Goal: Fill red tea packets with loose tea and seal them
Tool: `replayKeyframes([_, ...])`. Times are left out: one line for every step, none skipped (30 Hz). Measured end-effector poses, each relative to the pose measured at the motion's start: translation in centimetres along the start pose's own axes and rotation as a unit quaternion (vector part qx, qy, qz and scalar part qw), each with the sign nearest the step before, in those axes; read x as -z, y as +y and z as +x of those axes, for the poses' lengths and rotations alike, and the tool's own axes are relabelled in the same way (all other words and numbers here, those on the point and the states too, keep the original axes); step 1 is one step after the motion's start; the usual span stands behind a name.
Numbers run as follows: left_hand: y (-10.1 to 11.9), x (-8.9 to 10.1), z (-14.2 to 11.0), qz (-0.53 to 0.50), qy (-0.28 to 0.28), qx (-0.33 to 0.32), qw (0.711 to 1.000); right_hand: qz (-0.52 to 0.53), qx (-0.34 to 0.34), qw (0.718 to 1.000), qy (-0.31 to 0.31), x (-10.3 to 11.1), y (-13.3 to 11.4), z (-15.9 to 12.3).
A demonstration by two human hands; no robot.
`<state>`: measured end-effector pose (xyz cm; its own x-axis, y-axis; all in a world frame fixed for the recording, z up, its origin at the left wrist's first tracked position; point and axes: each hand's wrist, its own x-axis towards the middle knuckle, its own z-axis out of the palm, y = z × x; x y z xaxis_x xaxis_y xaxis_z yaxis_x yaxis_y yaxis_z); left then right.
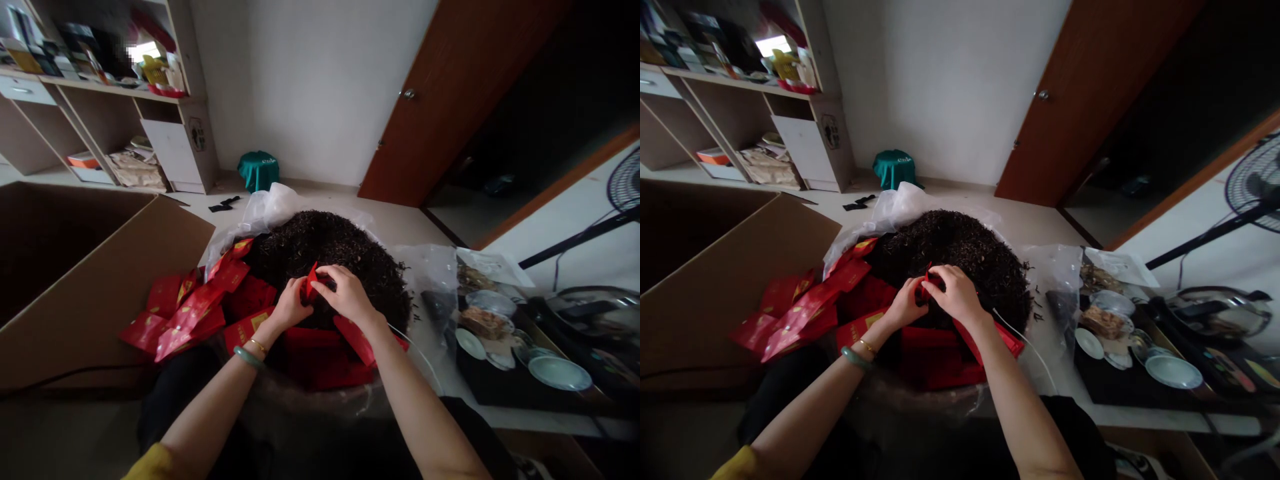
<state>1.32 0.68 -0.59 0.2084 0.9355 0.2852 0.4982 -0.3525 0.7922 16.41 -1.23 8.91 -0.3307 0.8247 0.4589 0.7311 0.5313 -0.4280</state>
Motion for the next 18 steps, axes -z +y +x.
replayKeyframes([0.0,0.0,0.1,-0.028,-0.002,0.002,1.0,-0.007,0.004,1.0,-0.015,0.2,0.1,0.1])
replayKeyframes([0.1,-0.1,0.1,-0.056,-0.002,0.007,0.998,-0.018,0.003,0.999,-0.034,0.3,0.1,0.2])
replayKeyframes([0.1,-0.1,0.2,-0.083,-0.002,0.016,0.996,-0.025,0.001,0.998,-0.052,0.3,0.2,0.2])
replayKeyframes([0.2,-0.2,0.2,-0.108,-0.006,0.026,0.994,-0.026,-0.002,0.998,-0.065,0.2,0.2,0.3])
replayKeyframes([0.3,-0.2,0.2,-0.132,-0.014,0.036,0.99,-0.019,-0.005,0.997,-0.069,0.1,0.3,0.3])
replayKeyframes([0.4,-0.2,0.2,-0.157,-0.027,0.047,0.986,-0.004,-0.008,0.998,-0.065,0.1,0.3,0.4])
replayKeyframes([0.6,0.0,0.2,-0.184,-0.045,0.059,0.98,0.014,-0.014,0.998,-0.055,0.1,0.4,0.4])
replayKeyframes([0.8,0.1,0.2,-0.217,-0.068,0.075,0.971,0.031,-0.023,0.998,-0.043,0.1,0.5,0.5])
replayKeyframes([1.1,0.4,0.2,-0.255,-0.093,0.093,0.958,0.044,-0.032,0.998,-0.035,0.3,0.6,0.6])
replayKeyframes([1.4,0.6,0.1,-0.297,-0.118,0.114,0.941,0.05,-0.042,0.997,-0.032,0.6,0.7,0.6])
replayKeyframes([1.7,0.9,0.1,-0.339,-0.142,0.134,0.92,0.051,-0.05,0.997,-0.039,1.0,0.8,0.7])
replayKeyframes([2.0,1.2,0.0,-0.375,-0.161,0.149,0.901,0.049,-0.06,0.996,-0.052,1.3,0.9,0.8])
replayKeyframes([2.3,1.4,-0.1,-0.405,-0.173,0.155,0.885,0.048,-0.07,0.994,-0.073,1.7,1.0,0.9])
replayKeyframes([2.5,1.6,-0.2,-0.425,-0.182,0.156,0.873,0.052,-0.082,0.99,-0.098,2.1,1.1,0.9])
replayKeyframes([2.8,1.8,-0.2,-0.437,-0.185,0.156,0.866,0.062,-0.095,0.986,-0.124,2.4,1.1,1.0])
replayKeyframes([2.9,1.8,-0.2,-0.442,-0.183,0.155,0.864,0.076,-0.108,0.98,-0.146,2.6,1.1,1.0])
replayKeyframes([3.0,1.9,-0.2,-0.443,-0.179,0.153,0.865,0.091,-0.119,0.975,-0.164,2.8,1.1,1.0])
replayKeyframes([3.1,1.8,-0.2,-0.441,-0.172,0.15,0.868,0.103,-0.125,0.971,-0.177,2.8,1.0,1.0])
